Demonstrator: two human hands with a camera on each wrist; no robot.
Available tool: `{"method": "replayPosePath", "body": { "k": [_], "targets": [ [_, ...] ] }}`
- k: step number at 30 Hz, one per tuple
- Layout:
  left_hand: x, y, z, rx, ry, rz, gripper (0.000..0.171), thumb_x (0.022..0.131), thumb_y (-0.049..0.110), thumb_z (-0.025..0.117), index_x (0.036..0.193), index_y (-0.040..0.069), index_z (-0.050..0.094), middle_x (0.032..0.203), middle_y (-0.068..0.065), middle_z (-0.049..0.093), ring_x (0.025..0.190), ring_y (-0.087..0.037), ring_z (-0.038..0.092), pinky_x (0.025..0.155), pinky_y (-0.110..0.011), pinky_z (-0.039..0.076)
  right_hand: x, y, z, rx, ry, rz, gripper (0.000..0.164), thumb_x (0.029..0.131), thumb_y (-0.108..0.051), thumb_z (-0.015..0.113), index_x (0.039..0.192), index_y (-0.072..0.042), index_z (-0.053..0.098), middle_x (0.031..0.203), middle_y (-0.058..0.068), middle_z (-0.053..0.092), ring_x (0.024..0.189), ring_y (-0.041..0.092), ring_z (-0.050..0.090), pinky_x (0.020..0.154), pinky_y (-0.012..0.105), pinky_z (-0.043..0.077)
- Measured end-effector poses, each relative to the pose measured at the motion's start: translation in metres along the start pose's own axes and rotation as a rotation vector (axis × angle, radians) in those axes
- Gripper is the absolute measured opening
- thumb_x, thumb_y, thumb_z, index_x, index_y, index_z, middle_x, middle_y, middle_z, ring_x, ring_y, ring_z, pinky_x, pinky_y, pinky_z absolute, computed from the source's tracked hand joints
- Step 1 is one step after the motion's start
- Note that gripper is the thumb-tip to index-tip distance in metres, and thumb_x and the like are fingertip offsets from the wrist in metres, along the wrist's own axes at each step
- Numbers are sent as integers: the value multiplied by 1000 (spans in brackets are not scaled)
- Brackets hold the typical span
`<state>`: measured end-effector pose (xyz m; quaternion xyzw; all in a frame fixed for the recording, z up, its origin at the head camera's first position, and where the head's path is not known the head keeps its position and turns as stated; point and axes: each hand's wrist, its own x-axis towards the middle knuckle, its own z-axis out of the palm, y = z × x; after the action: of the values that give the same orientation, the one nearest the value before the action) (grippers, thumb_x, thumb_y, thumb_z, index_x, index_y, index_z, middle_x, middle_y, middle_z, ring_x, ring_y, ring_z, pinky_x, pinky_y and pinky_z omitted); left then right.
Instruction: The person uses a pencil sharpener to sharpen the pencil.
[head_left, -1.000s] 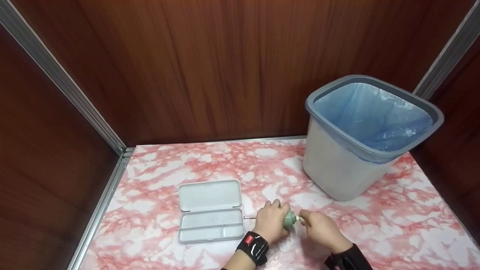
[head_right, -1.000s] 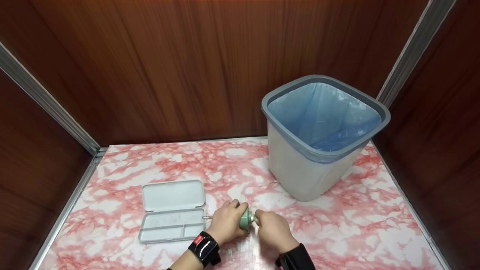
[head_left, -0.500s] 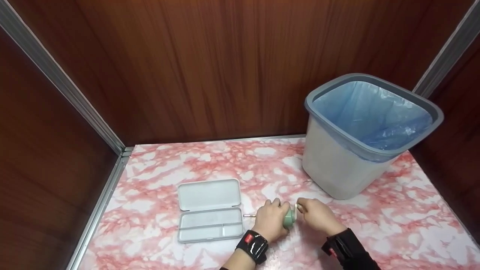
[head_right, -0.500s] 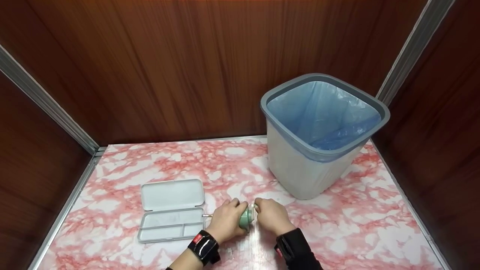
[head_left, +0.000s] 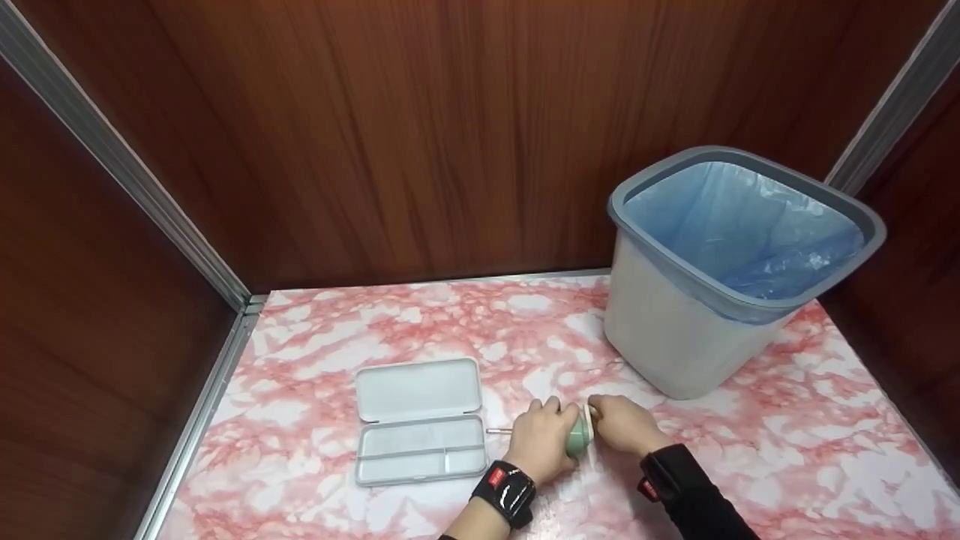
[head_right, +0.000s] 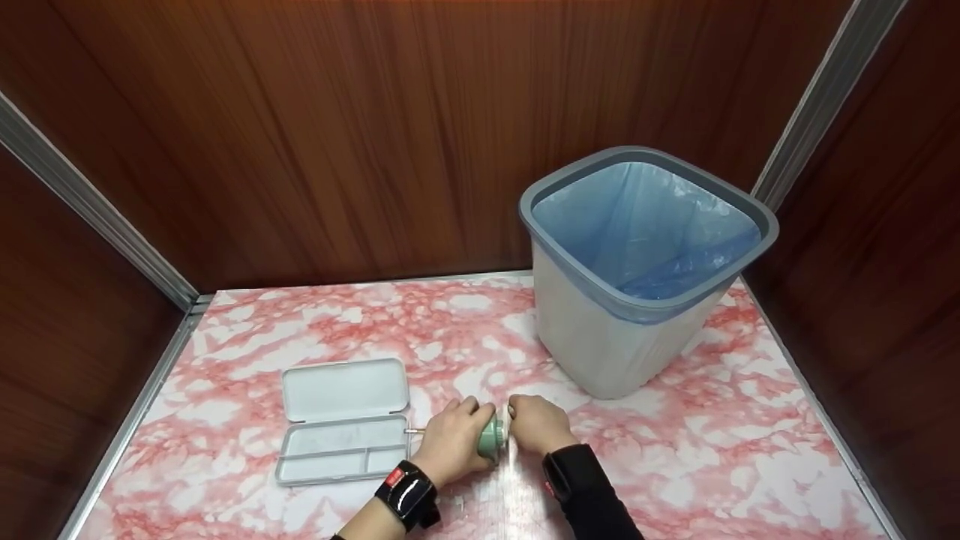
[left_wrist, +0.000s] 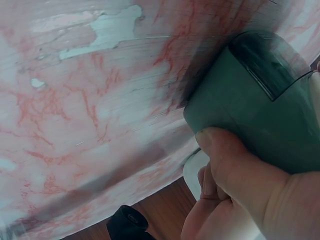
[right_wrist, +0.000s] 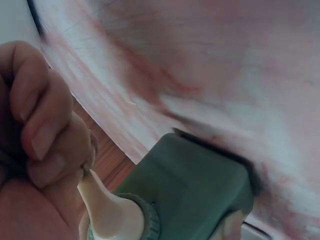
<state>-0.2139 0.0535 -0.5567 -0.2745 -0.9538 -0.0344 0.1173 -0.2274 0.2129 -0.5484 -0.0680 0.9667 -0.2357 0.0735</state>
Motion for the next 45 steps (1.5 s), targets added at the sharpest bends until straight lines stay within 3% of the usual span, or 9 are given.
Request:
{"method": "replayPosePath", "body": {
  "k": [9,14,20,25,31,35,40,45],
  "targets": [
    [0,-1,1,-13,-3,-7,66,46,52,83,99,25,53,90,5,57,72,-14,52,51,-25,43,-10,5,23,-18,-38,8,14,81,-9,52,68,-15,52,69,2,58,65,19,53,58,37,42],
    [0,-1,1,2,-12,-18,66,46,52,82,98,25,53,89,5,57,72,-14,51,51,-25,42,-23,4,30,-65,-30,4,11,83,-13,54,73,-14,58,75,6,66,70,27,63,60,43,48],
    [0,0,-2,8,-16,-23,65,47,51,82,98,24,53,89,5,57,73,-15,52,51,-26,43,-37,1,32,-86,-35,-8,17,86,-18,53,69,-15,54,68,3,61,66,25,61,55,41,46],
    [0,1,-2,15,-4,-28,65,45,51,83,97,24,54,87,5,57,72,-14,52,52,-26,45,-45,-1,34,-80,-12,-50,12,85,-17,53,74,-15,57,66,3,60,65,25,61,54,40,45],
    [-1,0,-1,6,17,-40,66,43,50,83,96,24,54,86,5,57,71,-15,52,52,-26,45,-53,-3,32,-70,-6,-77,8,81,-10,55,75,-15,55,65,0,58,63,23,59,55,37,44],
    [-1,0,-1,4,18,-45,66,43,50,83,96,23,54,86,5,57,71,-15,52,51,-26,44,-59,-8,26,-88,-4,-95,14,76,-5,55,69,-14,48,59,-2,49,56,19,52,50,33,36],
    [-1,1,0,9,15,-52,66,43,51,83,95,24,54,86,5,56,72,-15,52,50,-27,44,-67,-12,19,-97,26,-128,15,70,0,54,71,-13,49,58,-3,47,55,17,51,48,32,34],
    [-1,3,-2,14,5,-44,67,44,51,82,99,25,54,87,5,57,72,-15,52,50,-25,44,-71,-14,11,-98,39,-133,19,77,-4,55,68,-16,44,56,-6,38,53,13,44,49,27,30]
  ]
}}
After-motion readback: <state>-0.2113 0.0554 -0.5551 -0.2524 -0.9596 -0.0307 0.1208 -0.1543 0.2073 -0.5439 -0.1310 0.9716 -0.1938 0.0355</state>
